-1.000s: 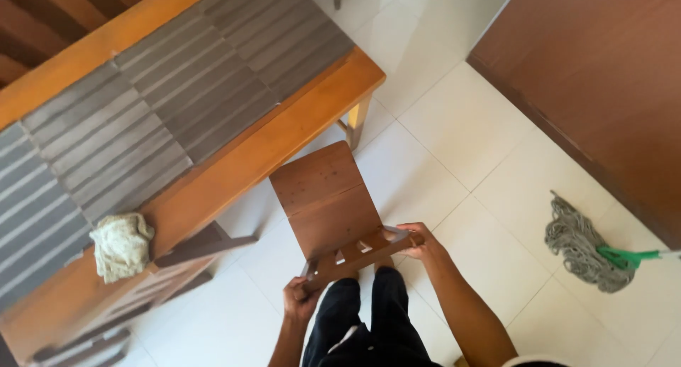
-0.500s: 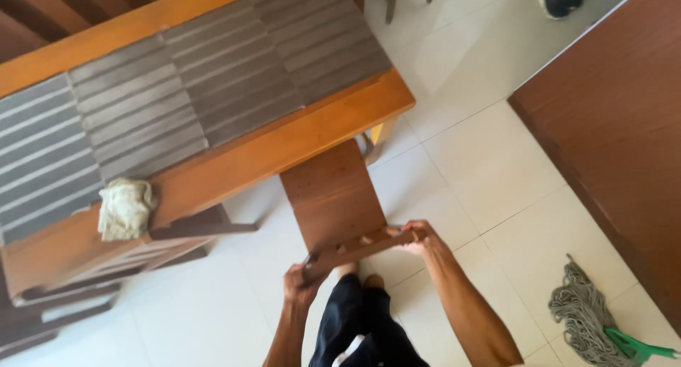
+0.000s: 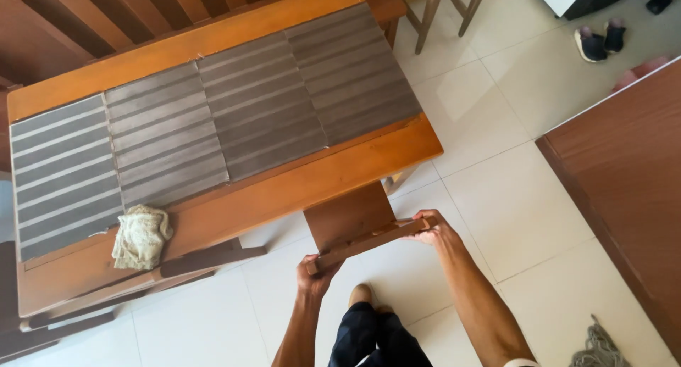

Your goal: Cleaning wooden chairs and a table using a cloth in a restaurant dining room.

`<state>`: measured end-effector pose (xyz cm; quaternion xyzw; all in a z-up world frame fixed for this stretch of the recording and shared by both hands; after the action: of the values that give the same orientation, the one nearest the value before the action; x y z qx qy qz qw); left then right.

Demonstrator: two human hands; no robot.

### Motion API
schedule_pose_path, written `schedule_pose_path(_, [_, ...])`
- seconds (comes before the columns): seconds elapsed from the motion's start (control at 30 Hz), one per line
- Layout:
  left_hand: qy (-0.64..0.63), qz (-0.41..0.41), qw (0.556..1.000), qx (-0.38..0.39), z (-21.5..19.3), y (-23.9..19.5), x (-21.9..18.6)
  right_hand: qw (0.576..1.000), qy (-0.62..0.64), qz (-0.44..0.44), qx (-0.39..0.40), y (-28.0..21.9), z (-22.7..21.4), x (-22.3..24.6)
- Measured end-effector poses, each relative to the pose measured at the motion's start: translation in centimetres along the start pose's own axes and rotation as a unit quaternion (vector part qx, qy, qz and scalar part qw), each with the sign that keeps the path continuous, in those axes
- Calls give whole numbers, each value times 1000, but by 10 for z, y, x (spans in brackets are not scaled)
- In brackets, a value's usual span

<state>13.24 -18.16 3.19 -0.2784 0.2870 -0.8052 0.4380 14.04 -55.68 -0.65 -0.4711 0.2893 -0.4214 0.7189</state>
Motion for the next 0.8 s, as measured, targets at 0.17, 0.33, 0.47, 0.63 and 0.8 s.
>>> schedule_pose_path(0.17, [-4,7,1000,9,36,41,-15,1000,25,-2,2,-2,43,26])
schedule_pose_path(0.33, [-33,16,999,33,63,56,-13,1000,25,-5,-16,-1,68,50])
schedule_pose_path(0.47, [-34,42,997,51,70,61,-3,1000,7,-3,-4,-2,74,64])
schedule_pose_path(0.63, [-35,110,993,-14,96,39,18,1000,8,-23,5,-42,89,45])
schedule_pose_path(0.8, [-21,165,986,-35,83,48,24,996,23,-35,83,-53,88,37])
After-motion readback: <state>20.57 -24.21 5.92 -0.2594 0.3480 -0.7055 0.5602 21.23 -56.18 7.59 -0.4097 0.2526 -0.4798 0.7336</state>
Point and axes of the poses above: each hand's wrist, its own y-axis towards the middle knuckle, its own z-axis out of the palm, x = y × z, the point moved 2 cm from there along y, towards the middle knuckle, and after that the axes turned 4 degrees about -y, right-handed, at the moved point
